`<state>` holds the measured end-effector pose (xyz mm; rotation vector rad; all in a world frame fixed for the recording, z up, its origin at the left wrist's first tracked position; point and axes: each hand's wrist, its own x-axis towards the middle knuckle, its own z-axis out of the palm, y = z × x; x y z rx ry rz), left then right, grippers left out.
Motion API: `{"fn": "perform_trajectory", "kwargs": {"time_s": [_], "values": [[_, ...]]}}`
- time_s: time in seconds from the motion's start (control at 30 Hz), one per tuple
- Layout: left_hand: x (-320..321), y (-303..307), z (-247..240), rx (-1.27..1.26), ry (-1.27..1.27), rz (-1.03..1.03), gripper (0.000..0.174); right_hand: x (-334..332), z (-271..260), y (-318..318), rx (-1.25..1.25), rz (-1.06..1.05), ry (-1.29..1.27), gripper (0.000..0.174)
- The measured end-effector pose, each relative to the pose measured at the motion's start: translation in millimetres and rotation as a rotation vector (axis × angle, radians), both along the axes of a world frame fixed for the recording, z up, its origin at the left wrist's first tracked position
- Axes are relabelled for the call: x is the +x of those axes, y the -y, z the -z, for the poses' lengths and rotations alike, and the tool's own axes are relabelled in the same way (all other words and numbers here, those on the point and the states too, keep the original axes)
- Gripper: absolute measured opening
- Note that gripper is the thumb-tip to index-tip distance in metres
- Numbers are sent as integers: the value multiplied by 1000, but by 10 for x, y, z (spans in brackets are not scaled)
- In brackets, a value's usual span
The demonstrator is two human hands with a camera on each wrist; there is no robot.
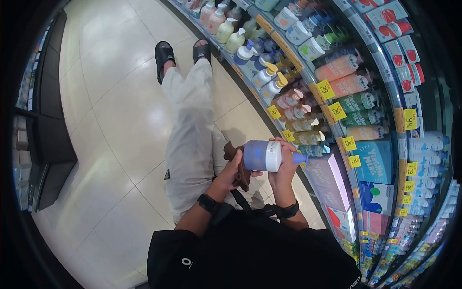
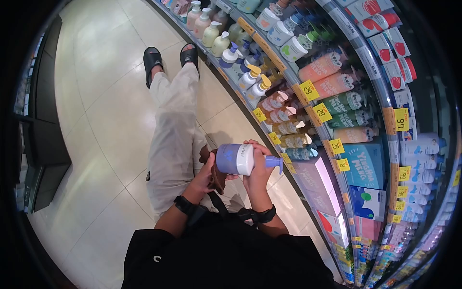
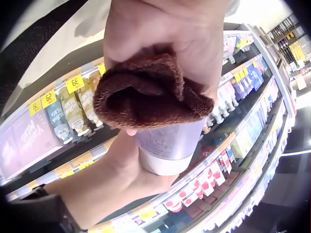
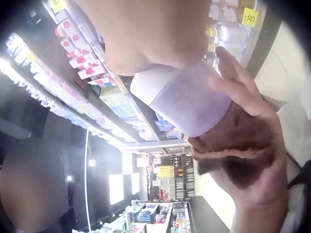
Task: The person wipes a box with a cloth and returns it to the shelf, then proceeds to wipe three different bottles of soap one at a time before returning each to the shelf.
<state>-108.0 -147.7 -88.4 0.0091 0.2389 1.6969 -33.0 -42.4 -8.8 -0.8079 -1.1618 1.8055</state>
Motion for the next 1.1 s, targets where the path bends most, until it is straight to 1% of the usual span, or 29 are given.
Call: {"fn": "perform_trajectory", "kwargs": {"time_s": [0.1, 0.13, 0.23, 0.33, 0.43, 0.47, 0.57, 0.67, 0.77, 0.87, 0.97, 1.0, 1.07, 1.1], "values": [[27, 20, -126, 53, -208, -103, 75, 44, -97, -83, -182, -33, -43, 20], [46, 32, -106, 58, -157, -81, 80, 53, -108, -79, -206, -43, -32, 22], [66, 13, 11, -23, -205, -111, 83, 52, -123, -48, -299, -97, -53, 23], [16, 46, -37, -16, -145, -143, 82, 4, -132, -45, -448, -100, -112, 24], [-56, 32, -225, 43, -70, -159, 82, 22, -69, -81, -569, -161, -159, 25], [-19, 13, -122, -3, -64, -173, 81, 27, -76, -89, -586, -181, -152, 26], [-41, 20, -219, 2, -65, -159, 82, 122, 80, -168, -766, -129, -157, 28], [-53, -5, -200, 28, -54, -139, 82, 126, 57, -128, -840, -122, -211, 23], [-60, -11, -183, 11, -69, -121, 85, 108, 45, -81, -864, -114, -242, 23], [-35, -4, -217, 64, -227, -173, 89, 145, 41, -96, -801, -128, -222, 25], [-6, -25, -178, 99, -308, -176, 91, 191, -6, -113, -500, -146, -115, 28], [-2, -33, -175, 53, -320, -176, 88, 227, -1, -96, -355, -154, -105, 25], [10, -45, -167, -39, -340, -173, 82, 236, -12, -45, 146, -212, 58, 22], [6, -38, -151, -29, -229, -131, 78, 226, -37, -15, 398, -237, 139, 21]]}}
